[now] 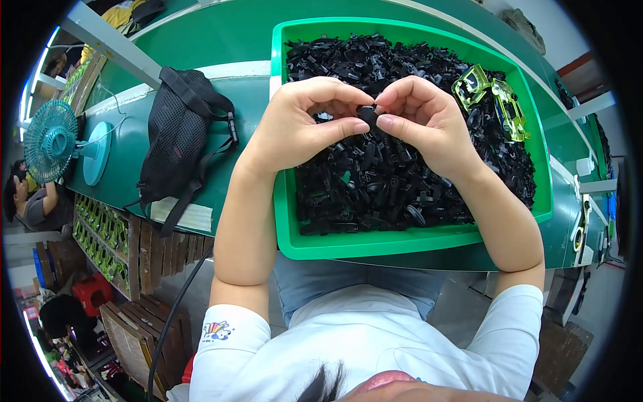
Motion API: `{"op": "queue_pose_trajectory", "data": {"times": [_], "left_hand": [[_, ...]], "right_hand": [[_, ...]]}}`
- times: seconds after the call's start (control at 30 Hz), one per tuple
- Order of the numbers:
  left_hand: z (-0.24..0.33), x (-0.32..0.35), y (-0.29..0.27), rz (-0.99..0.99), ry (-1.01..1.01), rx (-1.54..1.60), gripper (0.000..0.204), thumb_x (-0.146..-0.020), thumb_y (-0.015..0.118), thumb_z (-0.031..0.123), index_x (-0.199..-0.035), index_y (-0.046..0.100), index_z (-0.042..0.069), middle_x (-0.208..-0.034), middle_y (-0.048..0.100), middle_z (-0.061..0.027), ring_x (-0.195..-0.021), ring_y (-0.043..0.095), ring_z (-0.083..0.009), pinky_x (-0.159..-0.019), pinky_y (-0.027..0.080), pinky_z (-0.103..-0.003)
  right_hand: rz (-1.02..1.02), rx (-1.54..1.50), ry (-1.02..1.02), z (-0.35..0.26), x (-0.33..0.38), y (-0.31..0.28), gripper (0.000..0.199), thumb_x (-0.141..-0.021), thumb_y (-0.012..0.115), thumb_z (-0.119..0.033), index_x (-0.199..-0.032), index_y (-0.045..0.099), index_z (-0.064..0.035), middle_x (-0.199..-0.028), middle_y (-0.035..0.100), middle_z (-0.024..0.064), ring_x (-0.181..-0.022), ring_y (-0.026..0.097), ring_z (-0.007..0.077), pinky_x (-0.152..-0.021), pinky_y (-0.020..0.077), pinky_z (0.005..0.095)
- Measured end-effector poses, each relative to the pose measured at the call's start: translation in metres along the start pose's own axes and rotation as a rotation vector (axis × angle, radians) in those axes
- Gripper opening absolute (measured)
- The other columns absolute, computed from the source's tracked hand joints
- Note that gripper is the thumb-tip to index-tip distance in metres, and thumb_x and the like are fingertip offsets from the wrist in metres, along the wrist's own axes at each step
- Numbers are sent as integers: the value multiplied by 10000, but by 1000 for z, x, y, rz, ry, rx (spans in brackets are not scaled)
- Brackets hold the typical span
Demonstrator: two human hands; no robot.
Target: The person assembles small black plastic components for toy cars by hand at a production line station.
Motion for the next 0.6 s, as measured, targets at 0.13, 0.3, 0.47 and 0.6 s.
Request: {"op": "queue_pose_trajectory", "data": {"times": [0.13, 0.3, 0.47, 0.6], "left_hand": [[-2, 1, 0, -46, -9, -61, 259, -798, 771, 4, -1042, 688, -26, -966, 682, -67, -877, 672, -130, -817, 550, -259], [-3, -1, 0, -24, 14, -81, 270, -807, 777, 40, -1055, 690, -20, -945, 686, -60, -875, 674, -127, -796, 551, -254], [-4, -3, -1, 85, 31, -53, 345, -804, 785, 64, -1123, 670, 3, -1085, 674, -60, -901, 646, -106, -789, 532, -243], [1, -10, -4, 411, 16, 21, 341, -838, 760, 165, -1109, 646, -8, -928, 648, -48, -724, 599, -88, -630, 488, -221]], "right_hand": [[-12, -90, 59, 3, -1, -2, 187, -874, 705, -40, -1040, 621, -23, -962, 651, 20, -888, 628, 69, -814, 524, 214], [-9, -22, 7, 1, -1, -2, 200, -864, 710, -28, -1041, 616, -26, -962, 648, 12, -891, 627, 64, -817, 522, 213], [74, 153, 18, 2, 0, -4, 186, -859, 712, -32, -1018, 615, -21, -941, 649, 15, -851, 619, 70, -799, 519, 219], [360, 509, -241, -7, -4, -20, 246, -833, 711, -36, -1073, 661, -59, -995, 663, 25, -917, 623, 128, -760, 516, 252]]}}
Point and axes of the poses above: each hand's wrist, its own x-axis away from the middle knuckle, its own y-axis out of the palm, z = x × y, the point moved 4 cm from there along -x, towards the middle knuckle
